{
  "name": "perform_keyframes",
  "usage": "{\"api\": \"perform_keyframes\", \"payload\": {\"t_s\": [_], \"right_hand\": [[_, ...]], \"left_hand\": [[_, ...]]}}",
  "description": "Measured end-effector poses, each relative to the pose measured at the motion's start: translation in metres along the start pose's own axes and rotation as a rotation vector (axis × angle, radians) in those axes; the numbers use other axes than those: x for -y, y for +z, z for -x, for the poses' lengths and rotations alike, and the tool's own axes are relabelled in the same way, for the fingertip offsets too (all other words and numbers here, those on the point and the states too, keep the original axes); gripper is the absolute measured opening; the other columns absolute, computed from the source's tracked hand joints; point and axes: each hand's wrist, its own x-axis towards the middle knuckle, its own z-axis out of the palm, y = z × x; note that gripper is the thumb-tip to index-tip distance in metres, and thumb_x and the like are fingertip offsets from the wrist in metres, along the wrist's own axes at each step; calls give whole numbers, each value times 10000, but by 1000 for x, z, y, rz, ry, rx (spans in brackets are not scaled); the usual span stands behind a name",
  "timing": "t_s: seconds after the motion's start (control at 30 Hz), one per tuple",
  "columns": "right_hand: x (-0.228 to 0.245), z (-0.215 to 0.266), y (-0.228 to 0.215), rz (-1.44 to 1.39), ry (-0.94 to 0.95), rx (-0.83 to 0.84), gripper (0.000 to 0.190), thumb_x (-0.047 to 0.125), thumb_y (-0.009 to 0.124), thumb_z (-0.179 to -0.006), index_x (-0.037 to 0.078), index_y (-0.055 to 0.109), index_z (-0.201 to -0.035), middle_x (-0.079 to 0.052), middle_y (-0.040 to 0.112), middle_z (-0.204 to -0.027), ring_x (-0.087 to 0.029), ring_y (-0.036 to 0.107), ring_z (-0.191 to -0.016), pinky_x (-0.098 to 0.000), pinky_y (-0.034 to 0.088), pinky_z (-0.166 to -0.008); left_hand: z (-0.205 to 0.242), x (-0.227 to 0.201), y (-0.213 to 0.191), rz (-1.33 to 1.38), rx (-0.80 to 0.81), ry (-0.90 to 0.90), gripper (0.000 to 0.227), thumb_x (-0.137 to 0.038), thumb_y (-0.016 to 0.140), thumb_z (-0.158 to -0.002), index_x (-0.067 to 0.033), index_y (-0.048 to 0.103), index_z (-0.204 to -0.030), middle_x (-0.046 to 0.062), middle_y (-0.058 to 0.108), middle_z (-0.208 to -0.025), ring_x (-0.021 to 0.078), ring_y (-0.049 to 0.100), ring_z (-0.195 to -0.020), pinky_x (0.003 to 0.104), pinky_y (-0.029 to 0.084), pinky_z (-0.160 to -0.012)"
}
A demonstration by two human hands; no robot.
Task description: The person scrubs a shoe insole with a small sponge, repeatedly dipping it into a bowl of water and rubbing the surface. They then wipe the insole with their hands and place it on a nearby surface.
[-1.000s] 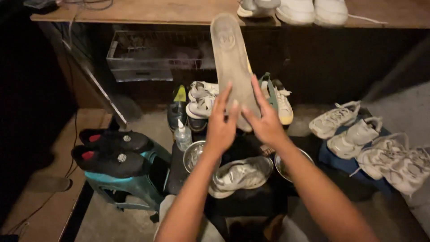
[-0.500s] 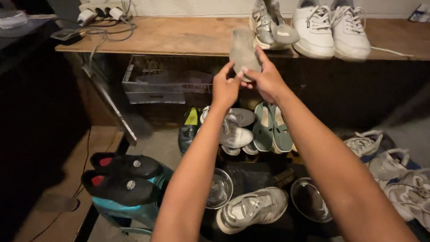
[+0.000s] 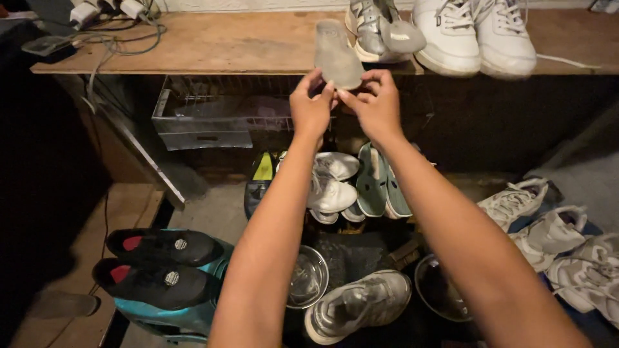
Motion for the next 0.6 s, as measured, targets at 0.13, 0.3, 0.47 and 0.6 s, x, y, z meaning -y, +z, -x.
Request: {"api": "perform_keyframes", "payload": {"t_s": [0.13,0.3,0.47,0.6], "right_hand": [[-26,-11,-2,111,-25,-32,537,121,907,-851,59,505,-1201,-239,579,-1180,-218,673,-866,-369,696,-681],[23,46,14,41,-98,17,688,90,889,-886,71,442,-1408,-271,494,-1360,-365,726,-1020,-479,654,-885],[50,177,-15,152,-170,86,618,156,624,-1048,109,329,-1589,-217,471,-1523,-309,624,-1261,-448,510,-1067],[41,292,-57,500,-147,191,630,184,646,-990,36,408,-1554,-173,550,-1487,-305,565,-1329,-470,439,-1122]], "left_hand": [[6,-6,2,64,-78,-37,457,-75,696,-948,-74,577,-1389,294,591,-1323,393,749,-943,442,660,-818],[35,5,-25,-101,-102,28,615,-128,721,-935,-101,458,-1490,314,608,-1266,374,762,-888,402,685,-739],[168,-8,-49,-399,130,183,511,-122,698,-911,-110,560,-1403,232,680,-1217,399,686,-1088,448,588,-872],[285,-18,-65,-484,199,-42,553,-197,717,-914,-126,553,-1437,173,696,-1256,254,743,-898,400,605,-855]]}}
